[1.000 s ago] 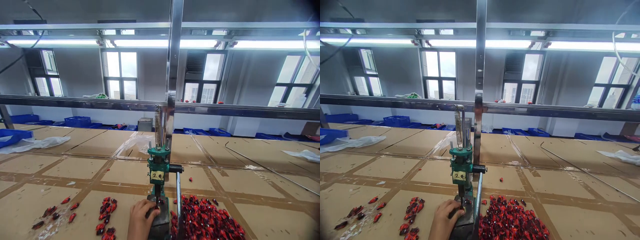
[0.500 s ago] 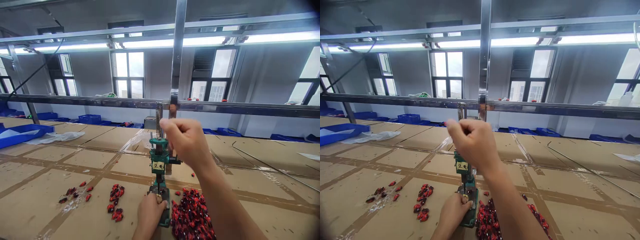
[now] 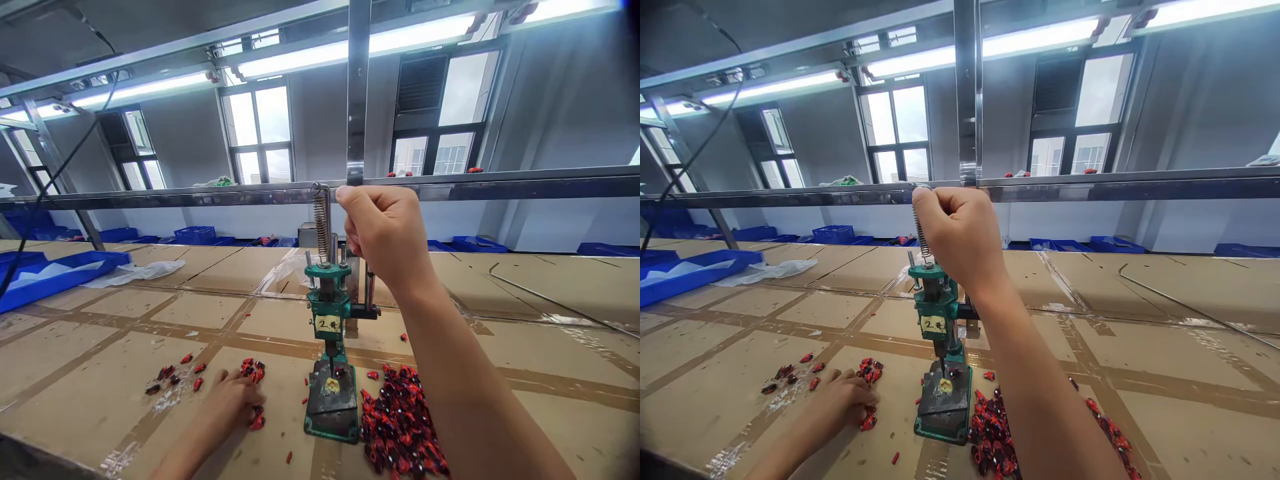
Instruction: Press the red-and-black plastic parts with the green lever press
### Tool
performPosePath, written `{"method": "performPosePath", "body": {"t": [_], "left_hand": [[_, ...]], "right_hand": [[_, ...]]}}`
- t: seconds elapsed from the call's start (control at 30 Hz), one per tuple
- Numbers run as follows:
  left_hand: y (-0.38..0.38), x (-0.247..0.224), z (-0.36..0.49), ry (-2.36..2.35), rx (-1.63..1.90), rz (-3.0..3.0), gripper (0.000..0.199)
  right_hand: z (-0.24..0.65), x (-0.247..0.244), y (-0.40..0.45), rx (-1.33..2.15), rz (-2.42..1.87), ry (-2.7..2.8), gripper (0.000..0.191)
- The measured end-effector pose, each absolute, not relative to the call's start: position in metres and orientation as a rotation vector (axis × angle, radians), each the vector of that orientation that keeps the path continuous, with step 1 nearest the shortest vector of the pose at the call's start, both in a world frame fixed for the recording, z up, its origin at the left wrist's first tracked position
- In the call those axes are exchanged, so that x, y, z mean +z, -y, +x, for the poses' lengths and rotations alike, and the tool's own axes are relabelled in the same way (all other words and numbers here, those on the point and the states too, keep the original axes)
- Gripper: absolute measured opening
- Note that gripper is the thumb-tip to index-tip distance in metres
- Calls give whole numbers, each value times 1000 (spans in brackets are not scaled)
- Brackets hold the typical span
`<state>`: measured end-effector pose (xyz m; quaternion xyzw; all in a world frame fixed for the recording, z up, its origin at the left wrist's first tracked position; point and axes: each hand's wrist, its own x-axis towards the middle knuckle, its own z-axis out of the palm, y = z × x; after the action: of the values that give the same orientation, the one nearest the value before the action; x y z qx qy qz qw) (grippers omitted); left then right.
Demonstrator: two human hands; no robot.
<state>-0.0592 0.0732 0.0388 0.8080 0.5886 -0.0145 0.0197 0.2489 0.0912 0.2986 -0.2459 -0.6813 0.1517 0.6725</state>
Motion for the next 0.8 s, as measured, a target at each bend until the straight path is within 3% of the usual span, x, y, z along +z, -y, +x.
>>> {"method": "performPosePath", "body": {"t": [0.1, 0.4, 0.47, 0.63, 0.8], "left_hand": [[-81, 35, -61, -1746, -256, 2618, 22], [-94, 13, -52, -1547, -225, 2715, 22], [-97, 11, -47, -1563, -83, 2628, 25], [-90, 7, 3, -1555, 727, 1997, 34], [-82, -22, 70, -1411, 1033, 1854, 30]], "right_hand": [[248, 297, -93, 298, -555, 1556, 49], [250, 296, -93, 252, -562, 1546, 46], [250, 296, -92, 255, -567, 1550, 47], [249, 297, -92, 259, -562, 1540, 46], [249, 295, -92, 272, -574, 1529, 45]]}}
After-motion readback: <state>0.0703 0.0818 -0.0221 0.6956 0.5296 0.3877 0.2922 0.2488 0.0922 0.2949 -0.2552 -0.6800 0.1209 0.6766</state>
